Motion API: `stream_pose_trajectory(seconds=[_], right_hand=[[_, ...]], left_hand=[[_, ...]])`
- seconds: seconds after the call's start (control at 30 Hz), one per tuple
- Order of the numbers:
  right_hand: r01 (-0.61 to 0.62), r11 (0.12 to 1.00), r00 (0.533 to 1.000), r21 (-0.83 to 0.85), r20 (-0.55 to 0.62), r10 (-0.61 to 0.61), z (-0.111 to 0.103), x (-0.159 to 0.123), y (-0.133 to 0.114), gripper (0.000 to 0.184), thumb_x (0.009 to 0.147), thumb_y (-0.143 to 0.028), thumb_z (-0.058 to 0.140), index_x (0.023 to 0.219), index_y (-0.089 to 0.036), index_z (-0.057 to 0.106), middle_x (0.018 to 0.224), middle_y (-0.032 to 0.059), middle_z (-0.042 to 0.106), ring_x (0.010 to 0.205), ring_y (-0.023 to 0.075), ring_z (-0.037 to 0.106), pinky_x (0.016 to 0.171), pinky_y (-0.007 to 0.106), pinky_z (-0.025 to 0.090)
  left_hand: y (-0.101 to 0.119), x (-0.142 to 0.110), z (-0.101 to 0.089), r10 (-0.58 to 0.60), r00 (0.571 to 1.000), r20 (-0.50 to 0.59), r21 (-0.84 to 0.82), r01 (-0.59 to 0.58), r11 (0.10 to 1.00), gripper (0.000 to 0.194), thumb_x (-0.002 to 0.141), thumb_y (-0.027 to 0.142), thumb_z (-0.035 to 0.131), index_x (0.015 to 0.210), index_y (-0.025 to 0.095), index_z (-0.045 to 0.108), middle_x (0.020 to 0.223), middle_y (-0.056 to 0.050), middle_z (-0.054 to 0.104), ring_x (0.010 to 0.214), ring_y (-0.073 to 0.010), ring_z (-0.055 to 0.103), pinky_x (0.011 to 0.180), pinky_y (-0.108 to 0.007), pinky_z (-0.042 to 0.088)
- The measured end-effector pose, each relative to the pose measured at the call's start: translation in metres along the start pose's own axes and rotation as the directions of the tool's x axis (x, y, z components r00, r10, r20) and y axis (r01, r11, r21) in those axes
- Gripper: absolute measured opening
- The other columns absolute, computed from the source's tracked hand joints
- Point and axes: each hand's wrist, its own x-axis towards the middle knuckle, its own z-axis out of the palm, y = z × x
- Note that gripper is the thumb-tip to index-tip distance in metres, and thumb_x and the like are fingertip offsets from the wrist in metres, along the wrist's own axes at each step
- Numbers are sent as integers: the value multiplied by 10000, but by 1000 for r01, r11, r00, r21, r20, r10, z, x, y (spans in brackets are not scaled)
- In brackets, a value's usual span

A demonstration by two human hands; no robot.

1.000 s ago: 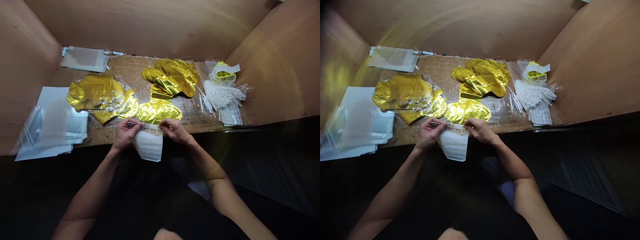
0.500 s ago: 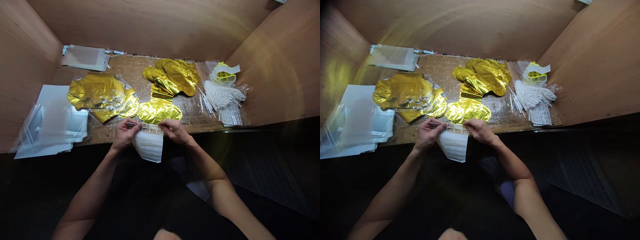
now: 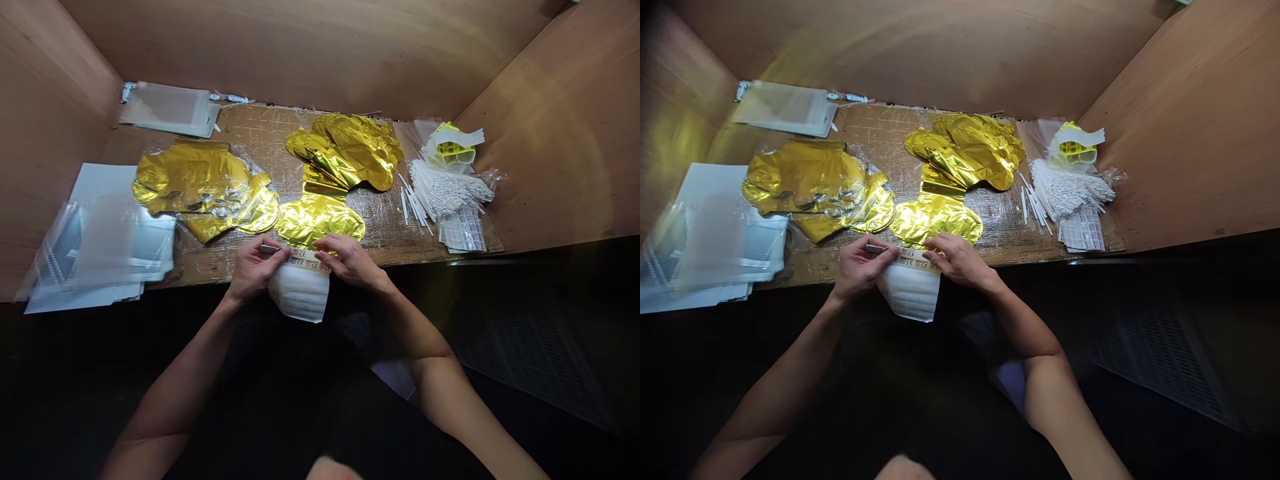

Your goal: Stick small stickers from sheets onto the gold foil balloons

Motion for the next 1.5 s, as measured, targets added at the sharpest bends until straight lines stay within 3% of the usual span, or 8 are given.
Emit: stream_pose_trajectory(seconds=[0.3,0.43,0.6,0.77,0.9,1.03,1.33,1.5], right_hand=[[48,951,997,-305,-50,-66,15,2,-6,195,1094,-293,568,1088,-238,755,1004,69,752,917,210,606,840,392,347],[49,944,994,-326,-75,-77,19,-1,-10,220,1094,-286,550,999,-245,744,967,67,745,910,223,582,853,420,343],[-12,946,987,-323,-158,-42,28,-1,-11,212,1093,-352,570,1103,-223,738,1025,94,744,931,237,599,847,419,370],[-31,982,985,-188,-170,-1,31,-3,-13,235,1103,-290,533,975,-207,711,899,78,709,861,210,613,824,383,428],[-50,998,986,37,-159,55,27,-3,-14,134,1070,-252,593,1025,-190,704,937,70,716,853,192,643,776,334,488],[-41,996,992,74,-115,49,23,-3,-12,134,1069,-244,596,1046,-196,719,939,64,723,854,192,655,780,334,506],[-27,974,994,-227,-107,2,27,-7,-8,192,1084,-320,580,1140,-208,727,1002,97,710,914,224,621,845,385,448],[-15,936,996,-352,-86,-17,27,2,-15,268,1111,-327,520,971,-210,716,920,85,697,909,228,571,825,401,369]], left_hand=[[-4,-3,12,12,999,42,-32,-11,999,265,862,424,809,823,178,717,708,-18,719,593,-139,612,532,-235,459],[-10,-4,14,3,1000,9,-19,-3,1000,287,885,453,793,844,179,721,727,-21,706,605,-142,595,532,-239,442],[-7,-7,18,24,1000,9,-8,-24,1000,284,884,453,792,868,177,725,723,-19,702,614,-146,602,542,-241,443],[-3,-7,21,8,1000,-19,-7,-8,1000,312,884,474,792,830,174,725,758,-34,714,648,-154,609,571,-252,459],[-4,-6,23,-40,999,-13,-74,39,997,384,880,525,799,777,168,701,673,-12,647,579,-133,540,527,-251,412],[-4,-6,24,-37,999,3,-81,37,996,440,884,557,792,718,170,666,614,11,570,542,-115,472,500,-249,356],[-3,-5,26,8,1000,26,13,-8,1000,373,916,524,750,773,181,710,647,0,614,574,-142,508,536,-266,380],[-6,-6,31,54,998,34,86,-57,995,416,937,536,724,716,189,666,656,0,591,601,-151,504,573,-284,382]])
